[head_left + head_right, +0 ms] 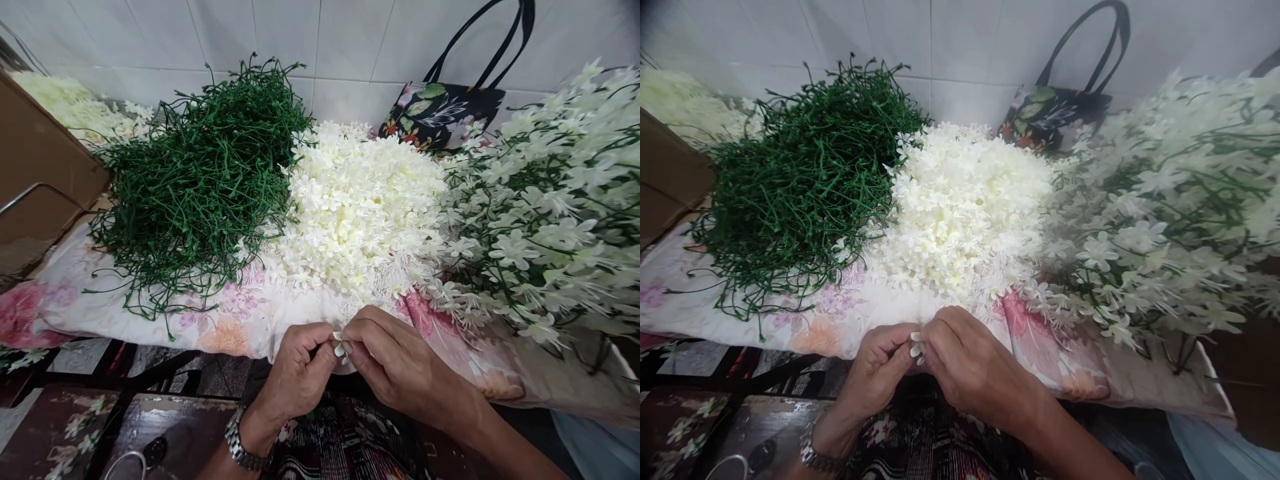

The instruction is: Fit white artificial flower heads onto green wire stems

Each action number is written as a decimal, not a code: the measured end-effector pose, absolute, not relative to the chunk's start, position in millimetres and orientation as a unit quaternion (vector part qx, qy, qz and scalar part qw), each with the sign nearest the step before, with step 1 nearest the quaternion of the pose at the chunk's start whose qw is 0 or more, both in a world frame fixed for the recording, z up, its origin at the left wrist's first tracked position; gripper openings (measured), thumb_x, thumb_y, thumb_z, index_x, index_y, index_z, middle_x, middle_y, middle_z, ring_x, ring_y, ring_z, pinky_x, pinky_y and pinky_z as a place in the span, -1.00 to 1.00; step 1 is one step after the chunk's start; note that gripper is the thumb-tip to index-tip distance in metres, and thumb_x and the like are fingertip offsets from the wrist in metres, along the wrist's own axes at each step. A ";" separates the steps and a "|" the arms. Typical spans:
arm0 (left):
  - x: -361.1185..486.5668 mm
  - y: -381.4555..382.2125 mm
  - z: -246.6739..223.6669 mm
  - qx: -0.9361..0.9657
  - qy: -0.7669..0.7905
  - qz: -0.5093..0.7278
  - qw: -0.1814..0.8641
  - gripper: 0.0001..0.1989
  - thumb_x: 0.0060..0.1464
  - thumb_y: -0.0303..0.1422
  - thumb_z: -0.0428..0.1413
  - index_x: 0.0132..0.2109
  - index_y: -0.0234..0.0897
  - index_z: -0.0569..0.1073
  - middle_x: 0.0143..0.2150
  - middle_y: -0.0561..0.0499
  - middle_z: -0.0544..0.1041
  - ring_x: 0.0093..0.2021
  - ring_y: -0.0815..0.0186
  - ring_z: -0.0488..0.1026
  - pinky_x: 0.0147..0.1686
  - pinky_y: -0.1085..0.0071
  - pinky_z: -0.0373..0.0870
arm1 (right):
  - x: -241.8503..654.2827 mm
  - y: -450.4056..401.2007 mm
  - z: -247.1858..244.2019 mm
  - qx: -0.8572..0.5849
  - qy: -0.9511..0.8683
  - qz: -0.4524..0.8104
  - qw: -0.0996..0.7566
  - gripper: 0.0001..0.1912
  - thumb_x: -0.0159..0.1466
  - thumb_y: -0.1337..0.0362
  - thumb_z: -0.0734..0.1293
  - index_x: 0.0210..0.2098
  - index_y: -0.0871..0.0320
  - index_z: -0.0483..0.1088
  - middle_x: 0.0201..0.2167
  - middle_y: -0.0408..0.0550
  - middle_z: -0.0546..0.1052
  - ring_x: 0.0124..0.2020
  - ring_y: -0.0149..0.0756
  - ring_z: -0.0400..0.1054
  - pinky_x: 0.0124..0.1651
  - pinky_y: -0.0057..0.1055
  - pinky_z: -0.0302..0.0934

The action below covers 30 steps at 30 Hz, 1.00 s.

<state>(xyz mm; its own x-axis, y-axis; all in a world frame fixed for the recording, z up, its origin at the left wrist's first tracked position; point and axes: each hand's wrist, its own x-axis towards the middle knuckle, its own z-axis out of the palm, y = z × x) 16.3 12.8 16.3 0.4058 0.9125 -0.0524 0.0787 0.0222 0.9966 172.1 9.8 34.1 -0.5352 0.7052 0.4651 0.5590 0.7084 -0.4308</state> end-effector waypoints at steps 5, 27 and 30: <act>15.4 11.5 13.7 0.542 0.401 0.391 0.626 -0.67 0.10 -0.27 -0.02 -0.58 -0.29 0.22 -0.62 0.15 0.09 -0.58 0.46 -0.02 -0.59 0.51 -0.04 | 174.6 14.2 32.8 -0.370 -0.845 0.150 0.357 -0.86 0.31 0.44 0.12 -0.34 0.22 0.27 -0.48 -0.08 0.34 -0.42 -0.38 0.23 -0.39 -0.45 0.21; 9.5 0.7 25.6 0.396 0.373 0.558 0.627 -0.94 -0.15 -0.42 0.21 -0.48 -0.30 0.47 -0.41 0.02 0.44 -0.36 0.33 0.39 -0.33 0.47 0.30 | 171.8 -2.3 38.2 -0.362 -0.855 0.093 0.360 -0.77 0.28 0.52 0.10 -0.34 0.24 0.35 -0.50 -0.05 0.36 -0.43 -0.35 0.20 -0.41 -0.43 0.17; 8.5 0.9 25.4 0.458 0.420 0.466 0.629 -0.97 -0.10 -0.48 0.16 -0.42 -0.29 0.47 -0.43 0.03 0.43 -0.39 0.34 0.35 -0.42 0.51 0.28 | 168.0 -2.5 46.6 -0.321 -0.894 0.063 0.307 -0.72 0.30 0.51 0.06 -0.36 0.26 0.36 -0.48 -0.03 0.38 -0.44 -0.33 0.16 -0.38 -0.38 0.15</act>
<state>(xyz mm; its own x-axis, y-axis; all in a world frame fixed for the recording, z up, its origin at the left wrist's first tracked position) 8.5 0.9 25.4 0.2116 0.9721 -0.1015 -0.2015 0.1450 0.9687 168.0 -2.5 46.6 -0.6056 0.6122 0.5084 0.5354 0.7861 -0.3089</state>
